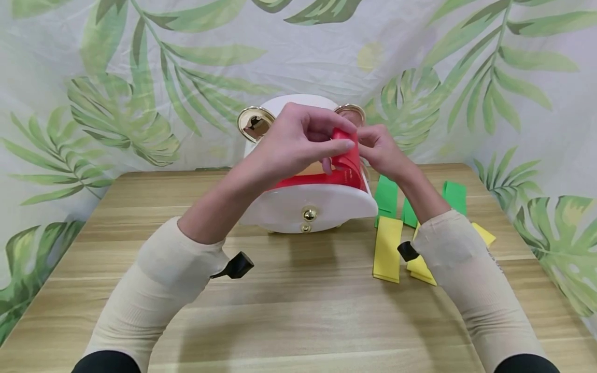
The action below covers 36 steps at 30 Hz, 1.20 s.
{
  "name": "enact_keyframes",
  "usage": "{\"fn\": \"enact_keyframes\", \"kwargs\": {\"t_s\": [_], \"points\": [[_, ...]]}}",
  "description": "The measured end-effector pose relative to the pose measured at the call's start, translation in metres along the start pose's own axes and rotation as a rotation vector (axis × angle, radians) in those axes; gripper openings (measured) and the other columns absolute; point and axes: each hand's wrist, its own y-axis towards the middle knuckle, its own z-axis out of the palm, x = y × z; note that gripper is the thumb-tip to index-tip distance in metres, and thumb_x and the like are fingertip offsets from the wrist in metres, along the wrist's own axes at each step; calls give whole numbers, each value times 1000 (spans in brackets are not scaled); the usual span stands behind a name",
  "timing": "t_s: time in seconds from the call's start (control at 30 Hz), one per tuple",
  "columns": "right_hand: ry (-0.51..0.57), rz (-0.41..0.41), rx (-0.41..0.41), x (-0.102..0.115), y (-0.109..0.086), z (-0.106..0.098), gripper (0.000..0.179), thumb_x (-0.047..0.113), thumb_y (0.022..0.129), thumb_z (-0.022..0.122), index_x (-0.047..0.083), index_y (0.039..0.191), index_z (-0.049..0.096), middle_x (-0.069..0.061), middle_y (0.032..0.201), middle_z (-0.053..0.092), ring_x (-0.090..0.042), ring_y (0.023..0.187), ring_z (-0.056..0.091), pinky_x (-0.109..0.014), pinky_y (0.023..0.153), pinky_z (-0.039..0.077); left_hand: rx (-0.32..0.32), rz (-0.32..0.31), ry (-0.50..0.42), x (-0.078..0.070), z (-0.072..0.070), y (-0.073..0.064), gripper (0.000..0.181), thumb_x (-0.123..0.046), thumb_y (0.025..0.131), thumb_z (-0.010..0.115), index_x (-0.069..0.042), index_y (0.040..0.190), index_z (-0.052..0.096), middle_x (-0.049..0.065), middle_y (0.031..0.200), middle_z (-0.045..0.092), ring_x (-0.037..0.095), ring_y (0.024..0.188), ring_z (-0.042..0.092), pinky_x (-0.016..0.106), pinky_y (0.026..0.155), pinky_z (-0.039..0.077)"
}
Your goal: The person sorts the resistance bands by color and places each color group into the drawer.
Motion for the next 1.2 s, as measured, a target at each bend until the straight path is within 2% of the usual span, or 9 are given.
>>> {"fn": "enact_keyframes", "kwargs": {"t_s": [0.33, 0.47, 0.57, 0.63, 0.7, 0.87, 1.0, 1.1, 1.2], "points": [[27, 1, 7, 0, 0, 0, 17, 40, 92, 78, 24, 89, 79, 2, 76, 70, -14, 72, 59, -23, 64, 53, -8, 57, 13, -12, 2, 2, 15, -3, 92, 75, 0, 107, 77, 14, 85, 73, 26, 71, 66, 30, 61, 55], [33, 4, 6, 0, 0, -1, 10, 32, 95, 77, 23, 89, 79, 3, 79, 71, -13, 74, 62, -24, 67, 55, -3, 68, 17, -12, 2, 1, 16, -2, 93, 74, 2, 108, 77, 15, 85, 73, 26, 66, 64, 30, 62, 55], [26, -1, 5, 0, 0, 0, 12, 37, 94, 77, 25, 92, 80, 5, 84, 73, -14, 79, 63, -23, 70, 56, -3, 48, 23, -8, 0, 0, 17, -1, 93, 74, 3, 110, 76, 16, 84, 73, 25, 61, 62, 31, 64, 56], [14, -9, 10, 1, 0, 1, 22, 46, 92, 77, 25, 96, 81, 6, 88, 75, -14, 84, 63, -24, 75, 56, -4, 29, 51, -6, -2, -2, 18, -2, 93, 74, 2, 110, 76, 15, 84, 72, 24, 59, 61, 31, 66, 56], [7, -2, 10, 1, 1, 2, 39, 51, 88, 77, 15, 102, 83, 6, 94, 76, -16, 90, 63, -25, 78, 56, -8, 4, 102, -3, -5, -5, 18, -5, 94, 75, -1, 111, 77, 13, 85, 73, 23, 62, 63, 31, 67, 55], [-44, 46, 25, 4, 3, 5, 43, 32, 98, 72, -1, 127, 72, 3, 118, 75, -23, 116, 59, -33, 94, 53, -24, -24, 226, 2, -19, -16, 19, -9, 94, 75, -4, 112, 77, 12, 86, 71, 25, 65, 62, 28, 66, 52], [-85, 79, 25, 7, 2, 6, 32, 7, 100, 63, -3, 130, 69, -8, 133, 69, -24, 133, 50, -38, 105, 47, -50, -36, 272, 5, -32, -29, 18, -8, 94, 75, -2, 111, 77, 14, 82, 67, 25, 60, 60, 29, 63, 53], [-84, 90, 19, 8, 2, 7, 33, 1, 99, 60, -6, 130, 67, -11, 136, 68, -23, 136, 49, -37, 106, 47, -70, -66, 300, 7, -39, -38, 18, -10, 94, 75, -2, 111, 77, 14, 81, 66, 25, 60, 60, 28, 62, 54], [-80, 93, 17, 7, 2, 7, 33, 2, 99, 61, -6, 130, 67, -1, 129, 72, -18, 131, 51, -32, 101, 48, -82, -108, 348, 10, -45, -48, 20, -13, 95, 75, -4, 112, 77, 12, 85, 68, 22, 67, 65, 26, 67, 55]]}}
